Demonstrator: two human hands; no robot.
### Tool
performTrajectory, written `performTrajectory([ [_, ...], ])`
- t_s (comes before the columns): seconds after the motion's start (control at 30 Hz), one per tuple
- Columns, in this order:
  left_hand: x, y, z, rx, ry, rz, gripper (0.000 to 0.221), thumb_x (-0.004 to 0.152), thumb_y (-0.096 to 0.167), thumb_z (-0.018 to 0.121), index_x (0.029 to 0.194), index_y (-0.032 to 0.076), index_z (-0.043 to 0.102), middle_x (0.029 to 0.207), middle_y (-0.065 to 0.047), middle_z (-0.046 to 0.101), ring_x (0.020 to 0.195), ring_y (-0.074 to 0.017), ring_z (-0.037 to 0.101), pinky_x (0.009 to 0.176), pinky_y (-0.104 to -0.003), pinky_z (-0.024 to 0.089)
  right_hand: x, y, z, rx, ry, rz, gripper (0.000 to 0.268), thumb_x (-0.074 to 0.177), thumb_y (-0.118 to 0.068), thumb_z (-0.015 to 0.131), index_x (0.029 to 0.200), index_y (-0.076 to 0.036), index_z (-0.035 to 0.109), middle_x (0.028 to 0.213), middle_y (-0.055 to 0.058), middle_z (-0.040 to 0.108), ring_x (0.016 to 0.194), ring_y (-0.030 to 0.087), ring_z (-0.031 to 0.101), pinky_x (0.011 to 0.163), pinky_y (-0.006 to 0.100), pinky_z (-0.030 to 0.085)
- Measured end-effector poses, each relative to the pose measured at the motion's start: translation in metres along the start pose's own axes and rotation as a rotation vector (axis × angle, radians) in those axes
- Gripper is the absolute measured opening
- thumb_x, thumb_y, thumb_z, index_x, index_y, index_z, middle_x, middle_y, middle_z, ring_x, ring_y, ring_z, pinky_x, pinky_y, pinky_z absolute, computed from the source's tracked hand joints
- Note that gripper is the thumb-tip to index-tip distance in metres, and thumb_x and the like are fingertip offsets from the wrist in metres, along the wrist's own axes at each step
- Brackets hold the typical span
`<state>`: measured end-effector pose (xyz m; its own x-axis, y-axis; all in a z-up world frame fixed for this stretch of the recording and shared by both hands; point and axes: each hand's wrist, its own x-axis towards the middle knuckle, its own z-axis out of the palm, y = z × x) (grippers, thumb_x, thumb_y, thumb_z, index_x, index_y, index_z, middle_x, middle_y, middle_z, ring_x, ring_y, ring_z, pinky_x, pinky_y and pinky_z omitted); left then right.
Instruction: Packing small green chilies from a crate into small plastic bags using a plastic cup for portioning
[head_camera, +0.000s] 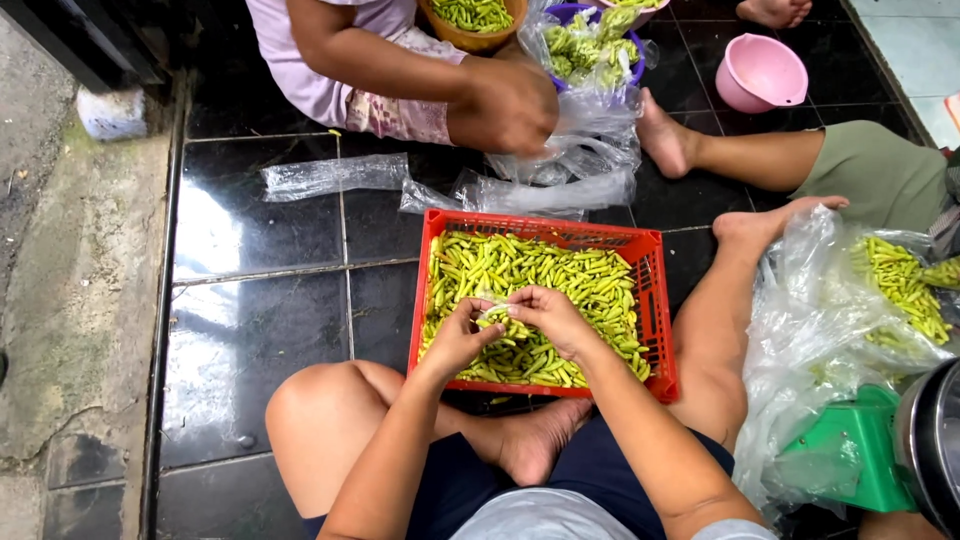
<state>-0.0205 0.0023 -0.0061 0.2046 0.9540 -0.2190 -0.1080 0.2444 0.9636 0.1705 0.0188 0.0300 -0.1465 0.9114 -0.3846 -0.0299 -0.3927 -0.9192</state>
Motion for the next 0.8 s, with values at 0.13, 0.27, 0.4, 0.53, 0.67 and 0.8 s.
performTrajectory([
  [0.13, 0.008, -0.016, -0.005, -0.079, 0.106, -0.049, 0.033, 0.079, 0.004, 0.082, 0.107, 0.002, 0.064, 0.086, -0.007, 0.059, 0.067, -0.0128, 0.057, 0.054, -0.024, 0.049, -0.001, 0.014, 0.003, -0.178, -0.055, -0.213, 0.024, 0.086, 0.001, 0.079, 0.109, -0.003, 0.072, 0.086, 0.001, 0.065, 0.083, 0.007, 0.061, 0.076, 0.021, 0.055],
  [0.27, 0.003, -0.003, 0.005, -0.196, 0.272, -0.043, 0.025, 0.077, -0.002, 0.074, 0.099, 0.003, 0.063, 0.076, -0.001, 0.049, 0.061, -0.0106, 0.054, 0.049, -0.021, 0.049, -0.012, 0.024, 0.005, -0.201, -0.151, -0.209, 0.043, 0.084, 0.002, 0.08, 0.124, -0.003, 0.064, 0.092, 0.001, 0.062, 0.088, 0.009, 0.059, 0.082, 0.025, 0.056],
  [0.4, 0.005, -0.008, 0.006, -0.241, 0.321, -0.054, 0.029, 0.078, -0.005, 0.073, 0.104, -0.001, 0.062, 0.075, -0.003, 0.046, 0.058, -0.0131, 0.056, 0.047, -0.028, 0.057, -0.011, 0.028, 0.009, -0.175, -0.141, -0.168, 0.058, 0.079, 0.003, 0.085, 0.13, -0.005, 0.058, 0.092, 0.004, 0.058, 0.088, 0.015, 0.061, 0.078, 0.03, 0.06],
  [0.53, 0.003, 0.002, 0.006, -0.303, 0.18, 0.007, 0.034, 0.088, 0.004, 0.076, 0.115, -0.003, 0.057, 0.08, -0.004, 0.05, 0.063, -0.0122, 0.061, 0.054, -0.027, 0.061, -0.004, 0.008, 0.002, -0.377, 0.132, -0.16, 0.035, 0.082, -0.014, 0.086, 0.109, -0.006, 0.064, 0.087, 0.002, 0.062, 0.08, 0.012, 0.061, 0.074, 0.029, 0.054],
  [0.67, 0.01, -0.021, 0.005, -0.267, 0.141, 0.143, 0.036, 0.087, 0.002, 0.078, 0.118, 0.0, 0.059, 0.074, -0.005, 0.057, 0.059, -0.0108, 0.061, 0.056, -0.023, 0.057, -0.009, -0.014, 0.007, -0.75, 0.269, -0.078, 0.039, 0.074, -0.033, 0.092, 0.098, -0.016, 0.065, 0.074, 0.002, 0.066, 0.067, 0.02, 0.067, 0.064, 0.036, 0.053],
  [0.8, -0.002, 0.001, -0.008, -0.007, 0.069, 0.123, 0.027, 0.089, 0.005, 0.073, 0.114, 0.006, 0.064, 0.076, -0.003, 0.062, 0.068, -0.0085, 0.061, 0.058, -0.021, 0.055, -0.016, -0.024, 0.017, -0.581, 0.201, -0.146, 0.036, 0.077, -0.021, 0.089, 0.104, -0.013, 0.067, 0.074, -0.002, 0.065, 0.062, 0.009, 0.06, 0.061, 0.026, 0.05],
])
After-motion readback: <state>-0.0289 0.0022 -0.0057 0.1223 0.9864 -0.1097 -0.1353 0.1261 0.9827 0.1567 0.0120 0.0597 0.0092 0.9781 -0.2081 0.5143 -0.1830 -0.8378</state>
